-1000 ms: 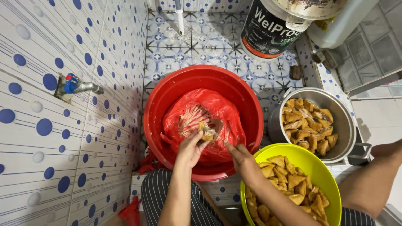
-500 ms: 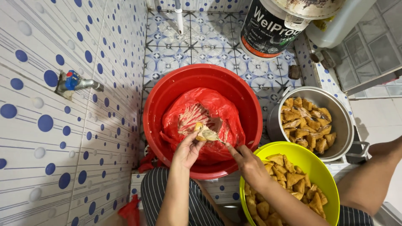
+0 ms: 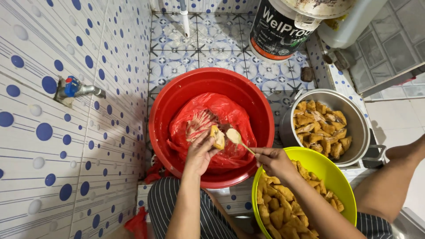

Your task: Stuffing fried tofu puffs with a meat or vegetable filling using a spoon

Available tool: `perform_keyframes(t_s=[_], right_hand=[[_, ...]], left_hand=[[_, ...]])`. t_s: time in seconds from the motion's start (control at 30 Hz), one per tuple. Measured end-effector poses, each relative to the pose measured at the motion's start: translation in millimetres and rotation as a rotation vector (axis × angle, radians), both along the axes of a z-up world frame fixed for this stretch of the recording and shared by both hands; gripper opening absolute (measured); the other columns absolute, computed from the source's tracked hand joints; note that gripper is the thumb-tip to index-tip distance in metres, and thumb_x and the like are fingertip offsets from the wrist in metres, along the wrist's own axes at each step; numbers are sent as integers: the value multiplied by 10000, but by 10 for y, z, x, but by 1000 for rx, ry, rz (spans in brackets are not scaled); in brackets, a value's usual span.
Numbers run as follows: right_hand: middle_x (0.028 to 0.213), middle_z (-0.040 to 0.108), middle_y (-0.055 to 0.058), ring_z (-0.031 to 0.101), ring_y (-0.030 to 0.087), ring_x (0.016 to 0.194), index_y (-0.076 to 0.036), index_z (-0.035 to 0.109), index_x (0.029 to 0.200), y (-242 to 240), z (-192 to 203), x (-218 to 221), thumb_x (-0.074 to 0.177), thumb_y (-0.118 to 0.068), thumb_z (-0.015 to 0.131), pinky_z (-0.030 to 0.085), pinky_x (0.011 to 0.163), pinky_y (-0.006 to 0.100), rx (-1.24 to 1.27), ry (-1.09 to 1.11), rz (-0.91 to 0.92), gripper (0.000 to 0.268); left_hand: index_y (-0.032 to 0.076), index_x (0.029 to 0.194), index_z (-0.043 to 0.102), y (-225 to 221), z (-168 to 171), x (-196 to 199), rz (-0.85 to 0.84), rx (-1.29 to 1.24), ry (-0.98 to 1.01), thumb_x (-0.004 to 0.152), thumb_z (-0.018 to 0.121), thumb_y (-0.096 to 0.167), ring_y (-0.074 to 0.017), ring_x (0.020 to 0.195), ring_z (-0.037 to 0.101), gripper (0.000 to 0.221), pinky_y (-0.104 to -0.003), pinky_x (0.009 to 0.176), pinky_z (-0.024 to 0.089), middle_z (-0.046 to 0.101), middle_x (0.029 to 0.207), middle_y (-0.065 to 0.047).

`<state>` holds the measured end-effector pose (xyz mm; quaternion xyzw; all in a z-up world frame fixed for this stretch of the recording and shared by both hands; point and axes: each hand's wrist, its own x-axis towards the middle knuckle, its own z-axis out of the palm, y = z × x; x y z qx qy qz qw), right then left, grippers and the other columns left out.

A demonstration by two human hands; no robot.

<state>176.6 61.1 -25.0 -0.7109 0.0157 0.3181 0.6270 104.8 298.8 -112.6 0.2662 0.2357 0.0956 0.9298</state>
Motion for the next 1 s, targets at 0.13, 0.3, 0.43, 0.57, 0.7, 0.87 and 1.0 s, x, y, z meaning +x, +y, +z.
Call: perform_keyframes(t_s=[0.13, 0.3, 0.43, 0.57, 0.7, 0.87, 1.0], right_hand=[[571, 583, 203, 359, 67, 327, 101, 700, 1235, 61, -77, -13, 919, 62, 604, 257, 281, 194, -13, -10, 9, 333], [560, 712, 137, 523, 107, 487, -50, 798, 1163, 22, -378, -25, 880, 9, 672, 375, 470, 210, -208, -266, 179, 316], [605, 754, 105, 625, 143, 605, -105, 814, 1155, -63, -382, 1, 885, -37, 691, 509, 664, 255, -302, -361, 278, 304], [721, 792, 142, 751, 230, 697, -136, 812, 1162, -16, 73, -66, 881, -33, 671, 587, 724, 328, -437, -522, 318, 332], [873, 810, 80, 783, 276, 837, -244, 805, 1180, 41, 405, -124, 915, -76, 637, 610, 778, 338, -587, -707, 359, 356], [887, 837, 112, 788, 264, 815, -193, 829, 1138, -168, 196, -178, 827, -47, 662, 614, 808, 413, -484, -477, 279, 382], [731, 808, 71, 785, 213, 771, -246, 815, 1171, -158, 152, -166, 868, -101, 633, 610, 813, 362, -535, -392, 381, 382]], left_hand=[[12, 1297, 661, -32, -92, 17, -9, 52, 33, 886, 765, 19, -270, 958, 734, 424, -424, 794, 673, 681, 1142, -136], [-24, 1233, 698, -84, -103, 2, -39, 83, 60, 868, 802, 35, -271, 890, 752, 385, -405, 749, 677, 682, 1071, -140], [-55, 1214, 706, -125, -135, -19, -137, 98, 54, 848, 817, 35, -270, 855, 755, 394, -396, 720, 679, 689, 1027, -149], [-39, 1167, 737, -125, -187, 19, -213, 101, 73, 824, 838, 16, -278, 819, 760, 362, -391, 696, 676, 711, 991, -150], [-42, 1157, 740, -131, -126, 6, -212, 75, 85, 819, 839, 3, -286, 833, 759, 355, -403, 707, 672, 709, 993, -159], [-26, 1262, 695, -115, -66, 1, -206, 89, 93, 854, 810, 44, -239, 885, 746, 429, -371, 753, 669, 685, 1065, -130], [-20, 1276, 694, -139, -78, -6, -237, 101, 69, 878, 784, 31, -252, 922, 729, 411, -394, 794, 657, 670, 1093, -138]])
